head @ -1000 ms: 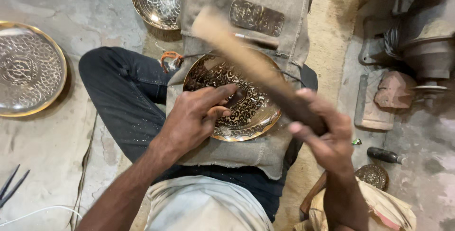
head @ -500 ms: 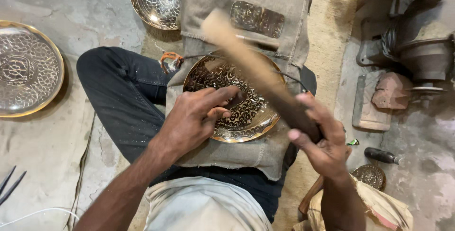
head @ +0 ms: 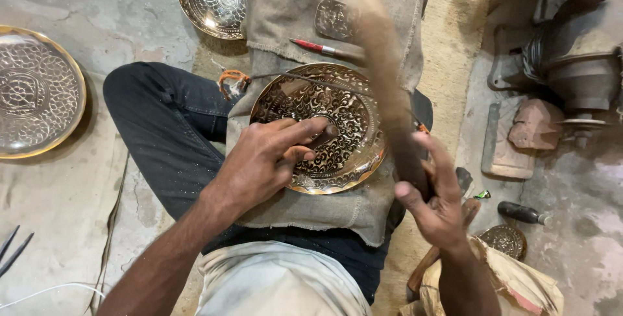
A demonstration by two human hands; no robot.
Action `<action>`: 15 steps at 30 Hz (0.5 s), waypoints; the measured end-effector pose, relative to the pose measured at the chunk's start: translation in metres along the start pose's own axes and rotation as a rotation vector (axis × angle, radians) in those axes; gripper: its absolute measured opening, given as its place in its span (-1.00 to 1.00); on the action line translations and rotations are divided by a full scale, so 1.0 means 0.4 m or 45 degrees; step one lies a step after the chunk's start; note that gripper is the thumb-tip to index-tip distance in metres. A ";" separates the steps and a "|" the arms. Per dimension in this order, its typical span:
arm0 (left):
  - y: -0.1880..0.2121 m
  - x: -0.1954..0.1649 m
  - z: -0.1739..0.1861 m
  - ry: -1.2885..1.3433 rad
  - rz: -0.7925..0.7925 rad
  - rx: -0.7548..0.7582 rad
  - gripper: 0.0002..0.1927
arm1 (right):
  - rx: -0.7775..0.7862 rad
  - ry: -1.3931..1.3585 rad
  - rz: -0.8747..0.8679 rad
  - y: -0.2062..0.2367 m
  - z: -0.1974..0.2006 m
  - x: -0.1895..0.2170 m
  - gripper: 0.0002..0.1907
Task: The person sits on the floor with an engraved brass plate on a cloth cushion and hammers a punch against the plate's surface with a wooden mallet, repositioning the punch by hand between strikes to work the embossed pattern.
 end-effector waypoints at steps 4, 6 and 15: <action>0.000 0.007 -0.005 -0.037 0.072 0.052 -0.53 | 0.056 0.253 0.115 -0.004 -0.009 0.000 -0.34; 0.001 0.000 -0.001 -0.016 0.016 0.012 -0.52 | -0.023 -0.064 0.103 -0.009 -0.004 -0.011 -0.34; -0.008 0.012 -0.010 -0.018 0.088 0.107 -0.57 | 0.132 0.403 0.066 0.000 -0.022 -0.022 -0.38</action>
Point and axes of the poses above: each hand's wrist, its own y-axis away from the middle knuckle, its own z-axis out of the back of the hand, x = y × z, the point moved 5 cm from there along -y, towards the middle knuckle, and after that the axes turned 4 degrees about -z, right-handed, at the moved point
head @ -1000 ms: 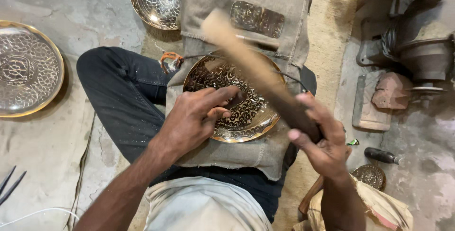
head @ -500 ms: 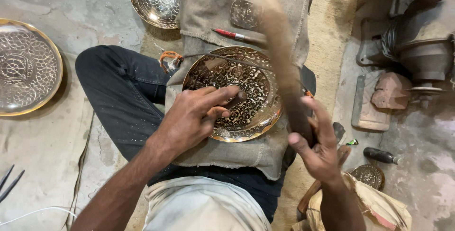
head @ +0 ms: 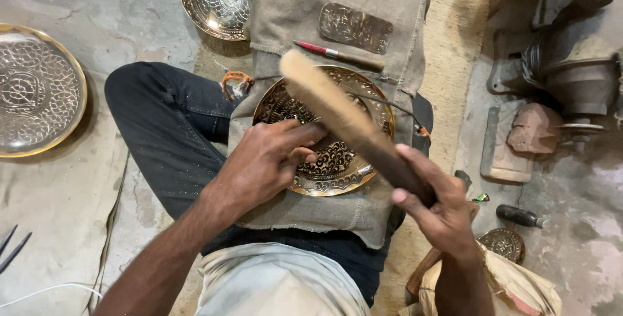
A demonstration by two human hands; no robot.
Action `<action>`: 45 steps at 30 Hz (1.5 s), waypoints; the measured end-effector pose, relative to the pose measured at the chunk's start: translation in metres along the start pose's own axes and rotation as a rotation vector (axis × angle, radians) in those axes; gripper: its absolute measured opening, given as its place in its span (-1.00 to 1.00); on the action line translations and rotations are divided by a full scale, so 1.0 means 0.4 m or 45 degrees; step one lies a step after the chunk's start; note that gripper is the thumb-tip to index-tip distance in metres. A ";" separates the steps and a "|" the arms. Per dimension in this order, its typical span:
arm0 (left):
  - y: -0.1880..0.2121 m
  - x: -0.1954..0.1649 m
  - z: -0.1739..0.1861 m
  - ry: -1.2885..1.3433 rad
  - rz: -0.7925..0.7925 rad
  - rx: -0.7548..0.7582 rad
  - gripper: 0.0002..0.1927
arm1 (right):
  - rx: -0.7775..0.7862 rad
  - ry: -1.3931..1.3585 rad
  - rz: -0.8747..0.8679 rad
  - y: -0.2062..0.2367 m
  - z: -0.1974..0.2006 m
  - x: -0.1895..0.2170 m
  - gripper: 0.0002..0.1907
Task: The person sits on the floor with an engraved brass plate on a cloth cushion and hammers a punch against the plate's surface with a wooden mallet, repositioning the punch by hand between strikes to work the embossed pattern.
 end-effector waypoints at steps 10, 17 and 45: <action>-0.005 -0.015 0.011 -0.031 -0.062 0.003 -0.55 | -0.262 -0.328 0.060 0.014 0.020 -0.022 -0.42; -0.003 -0.001 -0.001 -0.068 -0.036 0.034 -0.54 | -0.224 -0.425 0.097 0.004 0.022 -0.005 -0.39; 0.015 0.013 0.036 0.546 0.020 -0.349 -0.50 | -0.365 -0.199 -0.128 -0.084 -0.034 -0.010 -0.47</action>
Point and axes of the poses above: each hand's wrist, its own y-axis away from the middle knuckle, its own z-axis out of the back of the hand, x = y × z, the point moved 5 cm from there along -y, towards the middle knuckle, and after that the axes turned 4 degrees about -z, right-handed, at the moved point
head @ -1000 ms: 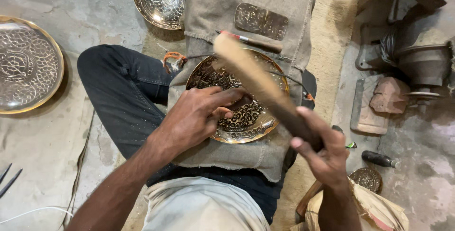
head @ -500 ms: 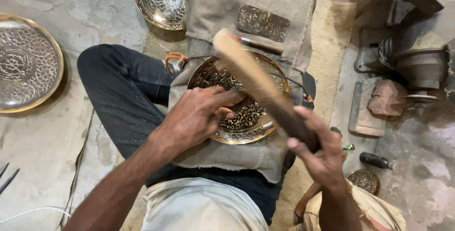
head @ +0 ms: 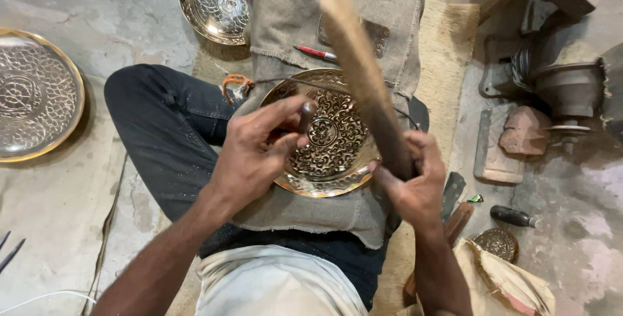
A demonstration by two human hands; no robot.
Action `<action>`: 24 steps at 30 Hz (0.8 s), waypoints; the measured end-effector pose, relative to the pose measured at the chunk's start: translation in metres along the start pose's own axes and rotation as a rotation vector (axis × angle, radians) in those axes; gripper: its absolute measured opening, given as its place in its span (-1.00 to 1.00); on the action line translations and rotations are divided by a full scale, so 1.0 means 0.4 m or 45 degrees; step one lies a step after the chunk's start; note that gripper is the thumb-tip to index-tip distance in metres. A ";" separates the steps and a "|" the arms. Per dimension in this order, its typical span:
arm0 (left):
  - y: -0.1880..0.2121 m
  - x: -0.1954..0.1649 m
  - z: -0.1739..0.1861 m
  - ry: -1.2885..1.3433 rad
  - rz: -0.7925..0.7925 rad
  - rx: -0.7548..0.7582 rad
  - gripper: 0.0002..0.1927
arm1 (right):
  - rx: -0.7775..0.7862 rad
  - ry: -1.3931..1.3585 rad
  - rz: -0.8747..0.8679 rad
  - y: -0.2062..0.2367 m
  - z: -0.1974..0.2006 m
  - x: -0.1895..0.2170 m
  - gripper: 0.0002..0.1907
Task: The person sits on the floor with an engraved brass plate on a cloth cushion and hammers a punch against the plate's surface with a wooden mallet, repositioning the punch by hand between strikes to work the embossed pattern.
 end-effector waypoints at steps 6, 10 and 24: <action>0.017 0.005 -0.030 -0.149 0.084 0.072 -0.59 | -0.040 -0.022 0.240 -0.064 0.036 0.047 -0.51; 0.015 -0.004 -0.055 -0.277 -0.063 0.117 -0.59 | -0.058 0.261 0.396 -0.049 0.072 0.084 -0.50; 0.013 0.011 -0.063 -0.377 -0.143 0.209 -0.55 | 0.002 -0.297 0.165 -0.037 0.106 0.082 -0.40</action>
Point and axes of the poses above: each hand's wrist, its own y-axis away from the middle knuckle, its own z-axis out of the back of the hand, x = y × z, the point moved 5 cm from there along -y, towards the middle knuckle, and after that the axes turned 4 degrees about -z, right-handed, at the moved point
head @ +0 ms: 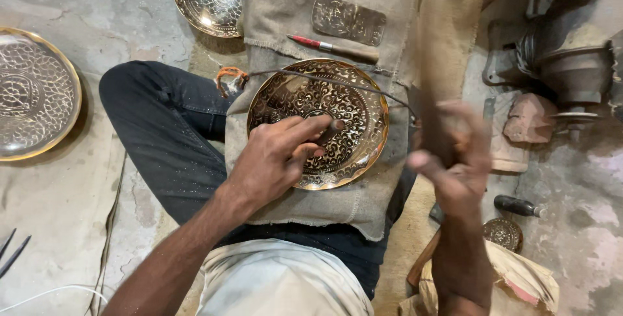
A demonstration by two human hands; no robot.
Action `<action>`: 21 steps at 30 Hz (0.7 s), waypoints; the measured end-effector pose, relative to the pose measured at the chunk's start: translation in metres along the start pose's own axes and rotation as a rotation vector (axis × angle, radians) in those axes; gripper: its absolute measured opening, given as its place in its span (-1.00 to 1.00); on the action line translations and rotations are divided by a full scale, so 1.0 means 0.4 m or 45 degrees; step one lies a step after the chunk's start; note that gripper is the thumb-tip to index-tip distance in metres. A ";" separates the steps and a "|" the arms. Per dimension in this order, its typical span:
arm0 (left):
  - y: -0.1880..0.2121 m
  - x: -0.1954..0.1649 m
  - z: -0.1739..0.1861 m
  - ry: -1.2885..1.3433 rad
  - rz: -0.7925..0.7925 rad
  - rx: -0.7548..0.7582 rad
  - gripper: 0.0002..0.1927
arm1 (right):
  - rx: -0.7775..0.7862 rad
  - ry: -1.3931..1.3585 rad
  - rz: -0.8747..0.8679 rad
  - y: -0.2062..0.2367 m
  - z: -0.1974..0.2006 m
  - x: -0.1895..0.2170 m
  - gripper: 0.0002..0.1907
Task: The person sits on the floor with an engraved brass plate on a cloth cushion and hammers a punch against the plate's surface with a wooden mallet, repositioning the punch by hand between strikes to work the embossed pattern.
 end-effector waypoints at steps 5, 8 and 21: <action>-0.004 0.003 -0.003 0.005 0.030 0.035 -0.60 | 0.116 0.274 0.096 0.015 0.001 0.012 -0.41; -0.005 0.000 -0.001 -0.040 0.038 0.030 -0.54 | 0.107 0.271 0.121 0.016 0.006 0.016 -0.43; -0.008 0.004 0.000 -0.081 0.024 0.038 -0.53 | 0.155 0.253 0.153 0.032 0.003 0.015 -0.44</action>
Point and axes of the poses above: each hand's wrist, its own y-axis away from the middle knuckle, its own z-axis out of the back of the hand, x = y × z, the point moved 5 cm from there along -y, towards the middle knuckle, and after that the axes turned 4 degrees about -z, right-handed, at the moved point
